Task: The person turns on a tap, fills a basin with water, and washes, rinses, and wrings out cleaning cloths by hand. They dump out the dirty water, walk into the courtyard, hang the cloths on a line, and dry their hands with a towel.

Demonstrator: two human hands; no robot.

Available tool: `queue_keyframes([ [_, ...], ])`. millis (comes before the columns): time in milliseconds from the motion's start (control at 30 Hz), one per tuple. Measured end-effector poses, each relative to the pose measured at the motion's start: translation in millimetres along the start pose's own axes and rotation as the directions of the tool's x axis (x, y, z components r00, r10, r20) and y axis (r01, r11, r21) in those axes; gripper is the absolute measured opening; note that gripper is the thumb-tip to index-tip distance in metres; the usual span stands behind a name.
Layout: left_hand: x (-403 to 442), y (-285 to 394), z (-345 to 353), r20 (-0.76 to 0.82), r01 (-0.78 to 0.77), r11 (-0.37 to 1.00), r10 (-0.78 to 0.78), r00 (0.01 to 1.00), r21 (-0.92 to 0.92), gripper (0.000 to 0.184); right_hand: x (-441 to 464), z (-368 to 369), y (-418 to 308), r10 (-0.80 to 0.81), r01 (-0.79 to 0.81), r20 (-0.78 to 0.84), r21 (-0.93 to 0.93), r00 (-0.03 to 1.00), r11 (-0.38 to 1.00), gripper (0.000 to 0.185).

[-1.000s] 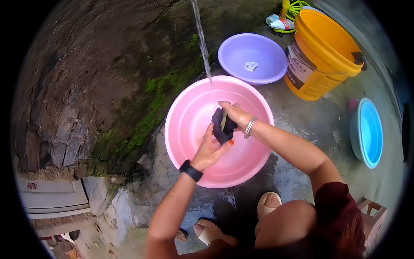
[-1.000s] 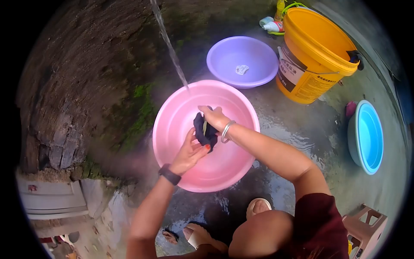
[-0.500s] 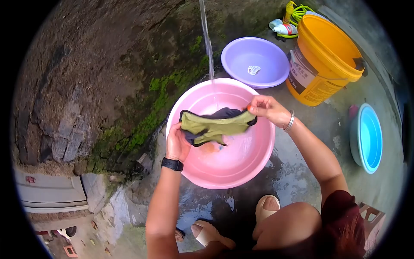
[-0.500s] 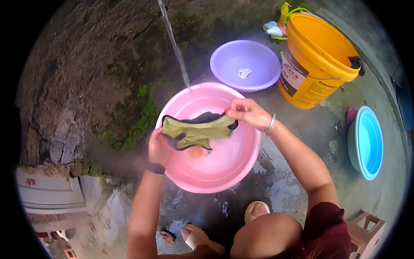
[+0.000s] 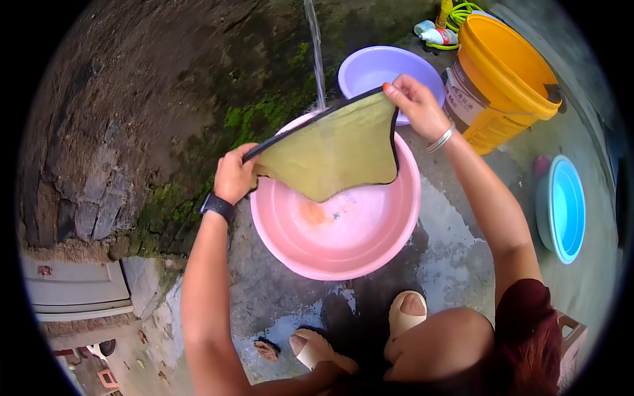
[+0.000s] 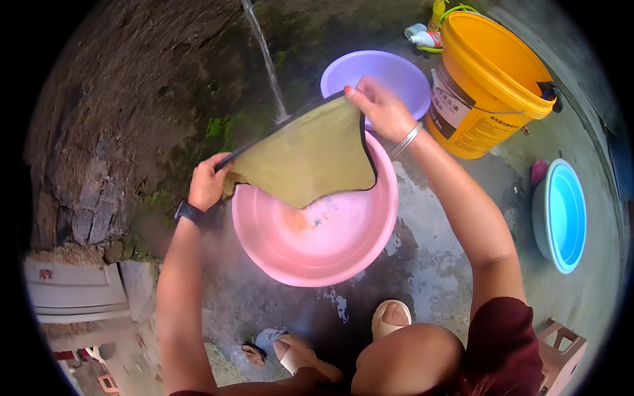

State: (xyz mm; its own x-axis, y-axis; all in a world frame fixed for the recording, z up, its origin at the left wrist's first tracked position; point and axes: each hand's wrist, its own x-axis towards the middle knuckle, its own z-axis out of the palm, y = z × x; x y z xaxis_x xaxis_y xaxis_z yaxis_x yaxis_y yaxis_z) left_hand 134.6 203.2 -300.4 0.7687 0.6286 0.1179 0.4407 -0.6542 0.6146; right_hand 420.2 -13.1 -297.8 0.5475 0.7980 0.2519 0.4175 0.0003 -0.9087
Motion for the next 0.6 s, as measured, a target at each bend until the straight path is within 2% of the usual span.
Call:
queue_keyframes([
  [33,-3.4,16.7,-9.1,-0.038,-0.025,0.999,0.024,0.999,-0.040,0.018,1.0,-8.3,-7.7,0.005,-0.005,0.000,-0.006,1.000,1.000,0.036],
  [67,-8.8,26.4,-15.4,0.001,0.004,0.991,-0.004,1.000,-0.135,0.020,-2.3,-14.7,-22.9,-0.035,0.034,0.011,0.049,0.999,0.998,0.034],
  [100,-16.0,26.1,-12.5,0.007,-0.084,0.988,0.086,0.996,-0.130,0.020,-10.1,-19.3,-36.8,-0.075,0.073,0.017,0.102,0.997,0.992,0.033],
  [167,-36.0,21.1,-3.8,0.019,-0.259,0.958,0.263,0.965,-0.124,0.023,-29.2,-30.1,-46.0,0.026,-0.082,0.358,0.143,0.933,0.986,0.030],
  [200,-51.3,8.4,9.8,0.157,-0.221,0.963,0.244,0.957,-0.153,0.025,-38.8,-33.3,-46.0,0.068,-0.164,0.516,0.142,0.854,0.976,0.028],
  [233,-68.4,-5.1,24.8,0.293,-0.178,0.968,0.224,0.930,-0.177,0.028,-47.3,-29.4,-36.4,0.133,-0.213,0.699,0.028,0.703,0.977,0.028],
  [267,-85.3,-7.2,33.3,0.431,-0.357,0.934,0.319,0.844,0.006,0.030,-49.8,-23.1,-29.2,0.215,-0.098,0.849,-0.191,0.483,0.977,0.031],
  [300,-96.1,-7.9,42.9,0.575,-0.538,0.828,0.366,0.731,0.156,0.034,-58.4,-10.3,-19.4,0.164,-0.073,0.929,-0.148,0.331,0.986,0.039],
  [333,-98.4,-14.5,57.4,0.723,-0.474,0.872,0.248,0.645,0.123,0.038,-55.7,2.4,-0.5,0.250,0.114,0.967,-0.254,0.052,0.960,0.040],
  [367,-99.3,-21.2,73.1,0.843,-0.402,0.910,0.134,0.520,0.103,0.041,-53.0,17.5,0.9,0.378,0.181,0.925,-0.378,0.035,0.908,0.043],
  [400,-97.0,-21.1,85.1,0.850,-0.365,0.920,0.075,0.522,0.143,0.041,-50.4,34.0,2.3,0.499,0.250,0.866,-0.489,0.027,0.836,0.046],
  [433,-91.6,-19.1,96.2,0.855,-0.328,0.927,0.015,0.519,0.183,0.040,-47.3,51.1,26.6,0.461,0.283,0.880,-0.474,0.113,0.834,0.043],
  [467,-85.9,-19.9,108.3,0.858,-0.293,0.930,-0.045,0.512,0.224,0.040,-37.6,65.5,23.2,0.514,0.225,0.827,-0.558,0.226,0.799,0.036],
  [500,-80.0,-33.4,130.6,0.815,-0.198,0.950,-0.089,0.572,0.243,0.043,-30.1,82.4,53.4,0.387,0.281,0.843,-0.501,0.375,0.819,0.031],
  [533,-74.0,-37.5,146.6,0.702,-0.102,0.969,-0.090,0.706,0.227,0.045,-21.1,102.8,89.7,0.301,0.283,0.789,-0.503,0.535,0.817,0.025],
  [567,-71.7,-35.7,159.4,0.568,-0.010,0.981,-0.104,0.817,0.193,0.047,-12.7,117.0,100.4,0.298,0.207,0.691,-0.547,0.658,0.811,0.023],
  [600,-74.1,-27.7,170.2,0.569,0.018,0.963,-0.174,0.803,0.269,0.050,-11.7,141.2,150.9,0.119,0.232,0.492,-0.593,0.862,0.771,0.022],
])
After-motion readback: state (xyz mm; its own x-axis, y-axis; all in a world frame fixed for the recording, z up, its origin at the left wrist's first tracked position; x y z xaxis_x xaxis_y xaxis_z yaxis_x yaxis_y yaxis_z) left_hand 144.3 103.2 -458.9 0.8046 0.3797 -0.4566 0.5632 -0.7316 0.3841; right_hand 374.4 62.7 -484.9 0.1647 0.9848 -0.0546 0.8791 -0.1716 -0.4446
